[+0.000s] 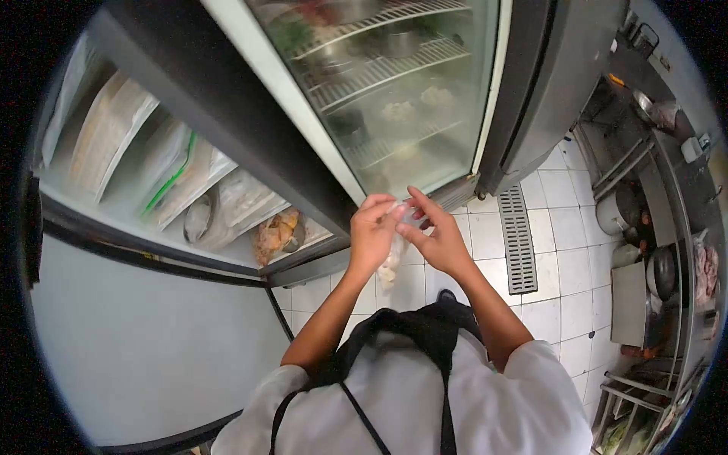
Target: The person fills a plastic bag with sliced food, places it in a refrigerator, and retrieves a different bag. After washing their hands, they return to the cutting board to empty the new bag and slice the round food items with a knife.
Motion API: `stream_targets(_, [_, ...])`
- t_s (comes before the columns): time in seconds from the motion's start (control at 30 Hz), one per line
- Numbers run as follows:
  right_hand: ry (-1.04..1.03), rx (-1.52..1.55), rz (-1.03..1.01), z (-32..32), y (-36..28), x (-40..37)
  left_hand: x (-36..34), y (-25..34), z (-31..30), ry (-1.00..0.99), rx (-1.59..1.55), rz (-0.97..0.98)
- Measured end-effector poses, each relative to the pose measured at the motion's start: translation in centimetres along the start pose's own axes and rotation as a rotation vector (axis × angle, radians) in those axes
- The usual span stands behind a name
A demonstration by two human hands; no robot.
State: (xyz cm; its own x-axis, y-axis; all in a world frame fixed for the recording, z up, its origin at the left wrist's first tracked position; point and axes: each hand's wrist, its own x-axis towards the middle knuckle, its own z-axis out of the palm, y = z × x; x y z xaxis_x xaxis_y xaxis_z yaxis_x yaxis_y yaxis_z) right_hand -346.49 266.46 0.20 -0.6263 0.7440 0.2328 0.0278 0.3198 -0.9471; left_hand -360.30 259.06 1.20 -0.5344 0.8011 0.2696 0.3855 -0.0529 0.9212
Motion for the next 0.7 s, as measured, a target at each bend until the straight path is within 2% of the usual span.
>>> stream_targets(0.07, [-0.011, 0.188, 0.126, -2.4, 1.5, 0.4, 1.5, 0.5, 3.5, -0.04, 0.01, -0.028])
stream_targets(0.1, [0.035, 0.113, 0.072, -4.2, 1.4, 0.6, 2.5, 1.1, 4.9, -0.131, -0.048, -0.102])
stream_targets(0.2, [0.027, -0.059, 0.12, -9.6, 2.6, 1.6, 4.4, -0.8, 11.6, -0.21, -0.299, -0.127])
stream_targets(0.27, [0.112, -0.121, 0.123, -12.5, 2.8, 2.0, 5.6, 1.1, 14.5, -0.264, -0.249, -0.199])
stream_targets(0.43, [0.428, 0.192, 0.313, -18.1, 4.0, 3.0, 9.8, 3.8, 20.7, -0.397, -0.256, -0.168])
stream_targets(0.53, [0.54, 0.072, 0.366, -20.9, 6.0, 4.1, 13.3, 6.3, 23.1, -0.437, -0.106, 0.054])
stream_targets(0.57, [0.589, -0.001, 0.33, -21.7, 6.6, 4.7, 15.0, 6.5, 23.8, -0.434, -0.095, 0.192])
stream_targets(0.67, [0.671, -0.201, 0.263, -24.0, 6.9, 6.1, 21.6, 11.3, 23.8, -0.272, -0.161, 0.422])
stream_targets(0.7, [0.702, -0.244, 0.22, -25.0, 7.5, 6.5, 23.9, 12.9, 23.6, -0.203, -0.119, 0.551])
